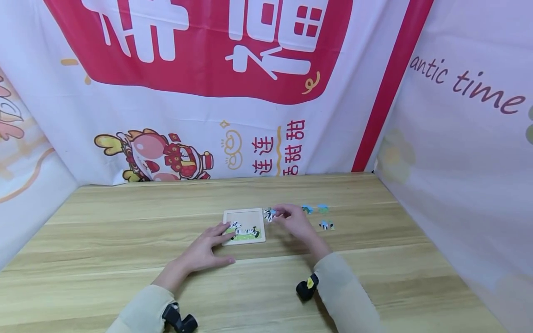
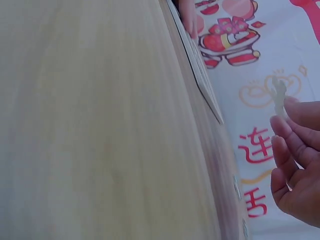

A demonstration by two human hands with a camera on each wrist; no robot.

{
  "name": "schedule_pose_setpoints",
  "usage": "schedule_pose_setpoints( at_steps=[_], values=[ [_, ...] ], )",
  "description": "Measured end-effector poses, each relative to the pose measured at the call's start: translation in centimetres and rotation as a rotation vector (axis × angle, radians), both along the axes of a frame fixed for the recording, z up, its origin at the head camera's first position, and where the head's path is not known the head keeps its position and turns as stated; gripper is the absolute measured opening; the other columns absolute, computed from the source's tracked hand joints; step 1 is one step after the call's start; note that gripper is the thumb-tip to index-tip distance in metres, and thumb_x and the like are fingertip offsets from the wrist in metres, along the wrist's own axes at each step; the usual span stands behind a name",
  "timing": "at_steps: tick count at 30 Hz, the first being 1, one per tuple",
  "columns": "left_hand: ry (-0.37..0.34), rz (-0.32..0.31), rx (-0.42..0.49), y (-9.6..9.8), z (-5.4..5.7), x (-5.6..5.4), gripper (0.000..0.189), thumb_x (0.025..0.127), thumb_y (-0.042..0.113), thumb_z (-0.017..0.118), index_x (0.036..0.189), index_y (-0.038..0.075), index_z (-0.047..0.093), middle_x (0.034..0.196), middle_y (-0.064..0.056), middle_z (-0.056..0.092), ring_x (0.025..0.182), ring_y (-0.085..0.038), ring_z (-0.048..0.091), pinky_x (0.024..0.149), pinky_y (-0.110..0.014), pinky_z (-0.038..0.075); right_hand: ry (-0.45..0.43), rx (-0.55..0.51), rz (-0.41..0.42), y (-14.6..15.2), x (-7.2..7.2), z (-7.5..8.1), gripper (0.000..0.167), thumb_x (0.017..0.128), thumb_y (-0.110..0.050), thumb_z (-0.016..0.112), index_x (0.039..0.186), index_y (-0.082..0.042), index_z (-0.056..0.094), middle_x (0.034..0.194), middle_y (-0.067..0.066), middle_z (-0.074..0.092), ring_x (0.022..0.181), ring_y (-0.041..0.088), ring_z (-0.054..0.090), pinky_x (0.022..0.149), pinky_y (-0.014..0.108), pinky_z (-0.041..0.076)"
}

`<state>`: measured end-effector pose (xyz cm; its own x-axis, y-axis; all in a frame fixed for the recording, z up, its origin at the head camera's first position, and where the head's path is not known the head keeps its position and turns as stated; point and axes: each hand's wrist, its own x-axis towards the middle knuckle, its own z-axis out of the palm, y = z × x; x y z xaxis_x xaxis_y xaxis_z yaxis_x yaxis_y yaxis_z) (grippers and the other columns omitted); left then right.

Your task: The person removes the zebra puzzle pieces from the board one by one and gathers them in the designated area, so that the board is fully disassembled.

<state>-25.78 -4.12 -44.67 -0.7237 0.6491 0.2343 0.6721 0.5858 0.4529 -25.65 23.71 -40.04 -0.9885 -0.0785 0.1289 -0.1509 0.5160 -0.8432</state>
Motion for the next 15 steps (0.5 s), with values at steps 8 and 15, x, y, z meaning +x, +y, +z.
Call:
schedule_pose_setpoints(
  at_steps=[8,15],
  values=[
    [0.003,0.005,-0.003,-0.4,-0.2,-0.1,0.075,0.067,0.063,0.056,0.127,0.019,0.045,0.139,-0.006,0.025,0.126,-0.025,0.018,0.101,-0.042,0.012,0.026,-0.038,-0.010,3.4,1.2,0.7,0.031,0.078,-0.008,0.062,0.107,0.001,0.057,0.088,0.011,0.059,0.078,0.022,0.049,0.063,0.029,0.042],
    [0.008,-0.008,0.009,-0.2,0.0,-0.1,0.073,0.068,0.061,0.057,0.126,0.019,0.045,0.138,-0.007,0.026,0.126,-0.026,0.018,0.101,-0.043,0.012,-0.007,-0.018,-0.027,6.5,2.0,0.3,0.029,0.081,-0.008,0.058,0.109,-0.001,0.056,0.090,0.011,0.057,0.080,0.022,0.048,0.068,0.031,0.042]
  ],
)
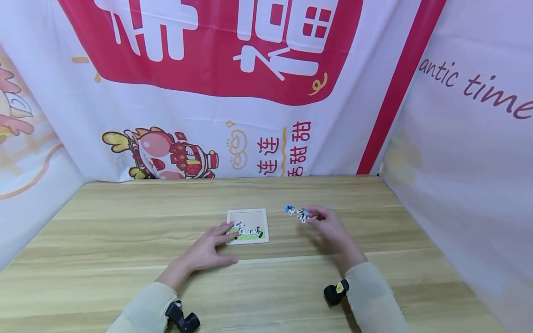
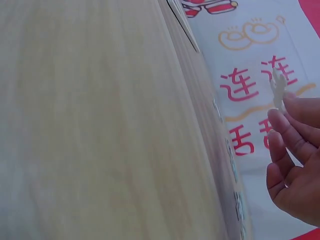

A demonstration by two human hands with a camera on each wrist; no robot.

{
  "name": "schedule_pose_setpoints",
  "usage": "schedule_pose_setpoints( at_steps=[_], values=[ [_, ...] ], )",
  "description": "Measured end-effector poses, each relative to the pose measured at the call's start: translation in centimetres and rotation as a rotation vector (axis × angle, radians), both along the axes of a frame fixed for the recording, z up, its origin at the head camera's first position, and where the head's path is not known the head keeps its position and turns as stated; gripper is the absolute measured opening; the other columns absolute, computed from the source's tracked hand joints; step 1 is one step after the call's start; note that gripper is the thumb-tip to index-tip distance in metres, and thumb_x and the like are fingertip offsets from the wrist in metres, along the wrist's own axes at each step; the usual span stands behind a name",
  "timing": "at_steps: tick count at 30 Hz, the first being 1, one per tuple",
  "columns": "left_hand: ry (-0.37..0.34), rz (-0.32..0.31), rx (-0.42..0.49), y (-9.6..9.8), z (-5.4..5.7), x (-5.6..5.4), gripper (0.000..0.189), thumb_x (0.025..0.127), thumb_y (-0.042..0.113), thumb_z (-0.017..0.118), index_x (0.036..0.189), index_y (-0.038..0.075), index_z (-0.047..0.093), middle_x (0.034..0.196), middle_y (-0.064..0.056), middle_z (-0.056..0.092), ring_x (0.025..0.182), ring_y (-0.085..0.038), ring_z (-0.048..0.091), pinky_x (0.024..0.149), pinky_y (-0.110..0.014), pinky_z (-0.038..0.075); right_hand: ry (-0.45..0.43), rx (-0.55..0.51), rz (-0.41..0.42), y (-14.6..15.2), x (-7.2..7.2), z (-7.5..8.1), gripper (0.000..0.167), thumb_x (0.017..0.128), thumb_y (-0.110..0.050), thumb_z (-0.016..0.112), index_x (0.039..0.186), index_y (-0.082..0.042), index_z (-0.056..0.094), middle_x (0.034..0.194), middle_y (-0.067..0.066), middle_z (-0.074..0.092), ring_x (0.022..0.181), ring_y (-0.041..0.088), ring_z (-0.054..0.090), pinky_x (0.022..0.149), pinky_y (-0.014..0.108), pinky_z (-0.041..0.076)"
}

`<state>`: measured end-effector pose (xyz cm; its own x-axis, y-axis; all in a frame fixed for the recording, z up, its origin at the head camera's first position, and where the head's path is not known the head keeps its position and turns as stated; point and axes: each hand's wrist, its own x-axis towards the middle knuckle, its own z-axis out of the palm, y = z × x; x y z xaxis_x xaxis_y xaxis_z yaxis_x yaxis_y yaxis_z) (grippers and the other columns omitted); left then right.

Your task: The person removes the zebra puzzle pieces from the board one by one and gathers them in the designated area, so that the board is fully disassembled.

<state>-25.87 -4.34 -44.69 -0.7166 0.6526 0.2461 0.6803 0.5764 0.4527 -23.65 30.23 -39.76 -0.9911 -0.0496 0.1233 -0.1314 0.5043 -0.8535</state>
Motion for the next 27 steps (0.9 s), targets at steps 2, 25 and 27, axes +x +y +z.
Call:
schedule_pose_setpoints(
  at_steps=[2,25,27],
  values=[
    [0.001,-0.004,-0.005,0.1,0.0,0.0,0.073,0.068,0.060,0.057,0.127,0.018,0.045,0.138,-0.007,0.025,0.126,-0.026,0.018,0.101,-0.043,0.012,-0.029,0.002,-0.001,0.8,0.2,-0.2,0.029,0.082,-0.010,0.057,0.110,-0.002,0.056,0.092,0.011,0.055,0.082,0.023,0.047,0.070,0.033,0.041],
    [-0.020,-0.008,-0.034,-0.2,-0.1,0.0,0.073,0.069,0.062,0.055,0.128,0.019,0.043,0.140,-0.005,0.023,0.127,-0.024,0.016,0.101,-0.041,0.011,-0.025,0.164,-0.026,3.7,0.0,-2.9,0.030,0.078,-0.007,0.062,0.107,0.002,0.059,0.089,0.011,0.058,0.078,0.020,0.049,0.068,0.031,0.041],
    [-0.012,-0.013,-0.036,-0.3,0.0,0.0,0.073,0.069,0.061,0.055,0.128,0.019,0.044,0.140,-0.006,0.023,0.127,-0.025,0.016,0.101,-0.042,0.011,-0.034,0.167,-0.030,3.8,-0.2,-3.1,0.031,0.077,-0.008,0.063,0.106,0.001,0.059,0.088,0.010,0.058,0.078,0.020,0.049,0.067,0.031,0.041]
  ],
)
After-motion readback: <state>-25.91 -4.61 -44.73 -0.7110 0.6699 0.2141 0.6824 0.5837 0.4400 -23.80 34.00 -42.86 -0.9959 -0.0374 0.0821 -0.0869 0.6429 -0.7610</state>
